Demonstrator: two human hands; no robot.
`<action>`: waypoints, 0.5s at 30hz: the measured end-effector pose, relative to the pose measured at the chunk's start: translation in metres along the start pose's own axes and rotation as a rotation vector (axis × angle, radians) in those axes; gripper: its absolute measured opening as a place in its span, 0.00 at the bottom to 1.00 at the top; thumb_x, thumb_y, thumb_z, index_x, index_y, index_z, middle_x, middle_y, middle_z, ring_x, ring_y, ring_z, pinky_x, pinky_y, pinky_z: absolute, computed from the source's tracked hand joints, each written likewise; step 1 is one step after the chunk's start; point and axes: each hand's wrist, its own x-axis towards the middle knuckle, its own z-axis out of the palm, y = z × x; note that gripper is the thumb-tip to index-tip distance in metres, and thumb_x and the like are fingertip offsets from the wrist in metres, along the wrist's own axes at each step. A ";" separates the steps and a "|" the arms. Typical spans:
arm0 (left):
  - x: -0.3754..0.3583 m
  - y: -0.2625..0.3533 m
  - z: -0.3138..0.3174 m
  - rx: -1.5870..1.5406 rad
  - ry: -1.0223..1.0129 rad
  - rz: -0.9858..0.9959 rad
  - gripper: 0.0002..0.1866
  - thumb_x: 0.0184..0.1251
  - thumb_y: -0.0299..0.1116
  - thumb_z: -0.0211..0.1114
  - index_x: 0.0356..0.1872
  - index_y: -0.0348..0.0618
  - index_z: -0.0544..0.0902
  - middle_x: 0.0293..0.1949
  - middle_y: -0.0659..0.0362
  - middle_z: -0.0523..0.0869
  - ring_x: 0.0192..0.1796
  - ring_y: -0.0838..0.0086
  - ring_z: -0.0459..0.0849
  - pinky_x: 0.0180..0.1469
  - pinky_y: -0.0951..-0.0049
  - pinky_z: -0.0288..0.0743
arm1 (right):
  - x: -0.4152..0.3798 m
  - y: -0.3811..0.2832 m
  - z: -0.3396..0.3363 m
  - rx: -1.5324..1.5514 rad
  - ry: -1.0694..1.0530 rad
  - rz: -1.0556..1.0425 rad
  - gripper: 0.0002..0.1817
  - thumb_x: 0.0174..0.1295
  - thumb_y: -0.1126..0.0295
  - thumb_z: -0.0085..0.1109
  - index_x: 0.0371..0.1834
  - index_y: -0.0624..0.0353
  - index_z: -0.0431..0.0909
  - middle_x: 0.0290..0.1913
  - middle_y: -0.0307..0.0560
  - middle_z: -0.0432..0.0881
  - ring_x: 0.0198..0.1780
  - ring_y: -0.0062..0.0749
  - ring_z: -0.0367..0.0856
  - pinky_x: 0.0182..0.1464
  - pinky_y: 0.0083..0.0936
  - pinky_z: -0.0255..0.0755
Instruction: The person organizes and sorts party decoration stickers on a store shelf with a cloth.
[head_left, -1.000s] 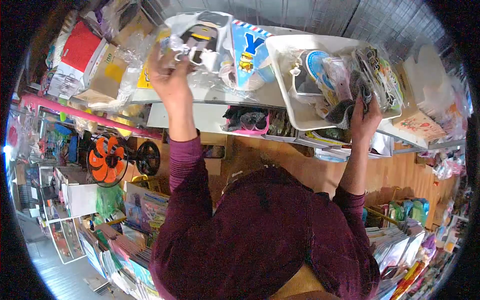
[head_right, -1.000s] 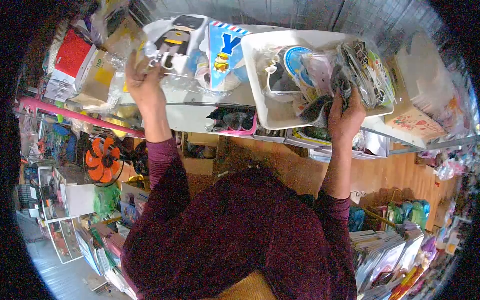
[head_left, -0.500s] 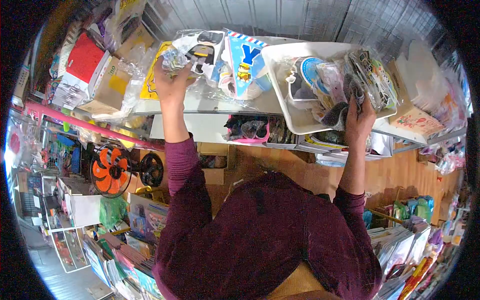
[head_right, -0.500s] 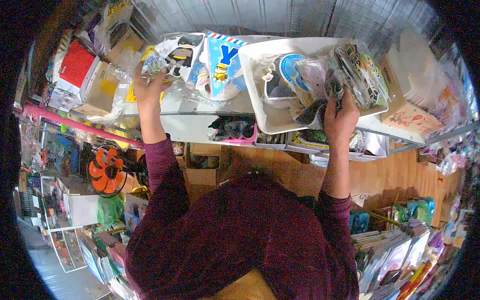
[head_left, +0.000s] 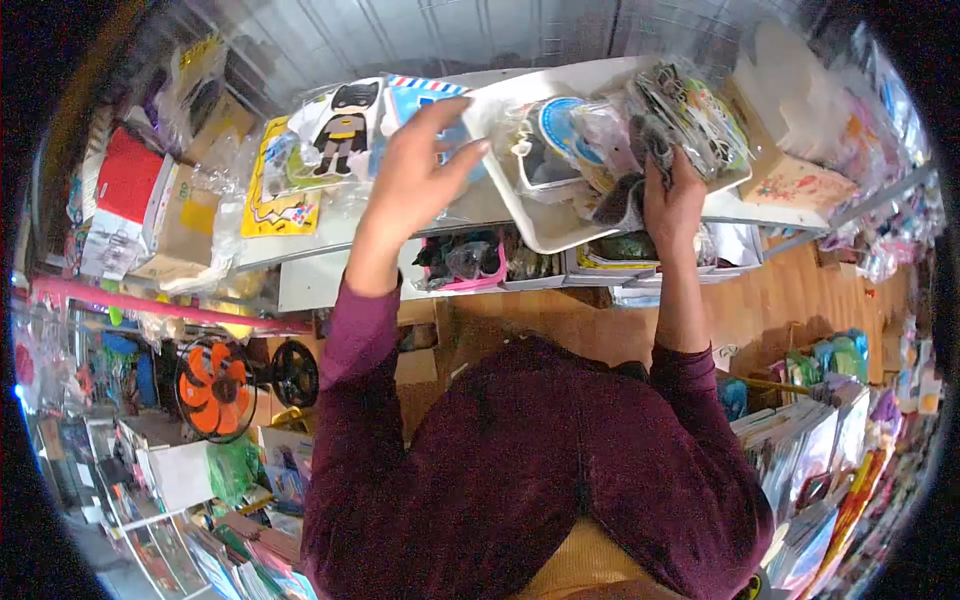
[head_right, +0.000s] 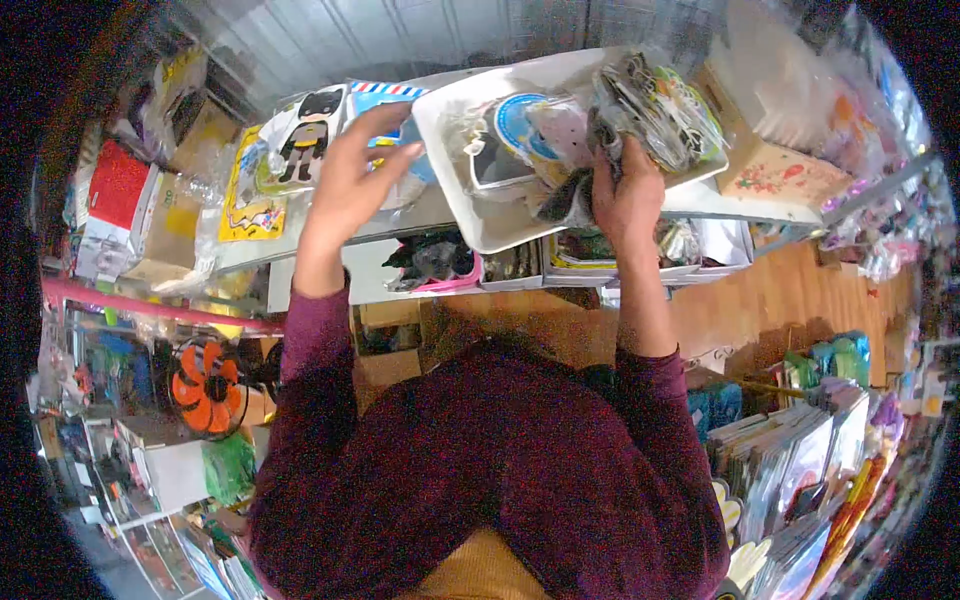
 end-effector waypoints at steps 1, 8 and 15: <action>0.012 -0.001 0.012 -0.030 -0.059 -0.012 0.22 0.54 0.35 0.63 0.48 0.34 0.73 0.47 0.47 0.77 0.47 0.61 0.78 0.43 0.69 0.75 | 0.000 -0.001 -0.001 -0.039 -0.018 0.005 0.15 0.55 0.70 0.53 0.41 0.71 0.72 0.33 0.66 0.77 0.38 0.56 0.77 0.39 0.32 0.69; 0.089 -0.038 0.086 -0.108 -0.400 -0.223 0.22 0.57 0.36 0.62 0.48 0.29 0.72 0.38 0.48 0.81 0.35 0.72 0.80 0.35 0.75 0.74 | -0.002 0.005 0.001 -0.017 0.038 -0.018 0.12 0.49 0.70 0.55 0.35 0.64 0.68 0.32 0.63 0.74 0.36 0.61 0.72 0.36 0.44 0.66; 0.121 -0.053 0.118 0.294 -0.383 -0.009 0.18 0.50 0.38 0.64 0.30 0.28 0.80 0.21 0.49 0.80 0.23 0.74 0.78 0.26 0.72 0.69 | -0.003 0.004 -0.001 -0.066 -0.056 0.032 0.18 0.49 0.70 0.55 0.44 0.64 0.69 0.36 0.61 0.75 0.39 0.58 0.73 0.39 0.44 0.67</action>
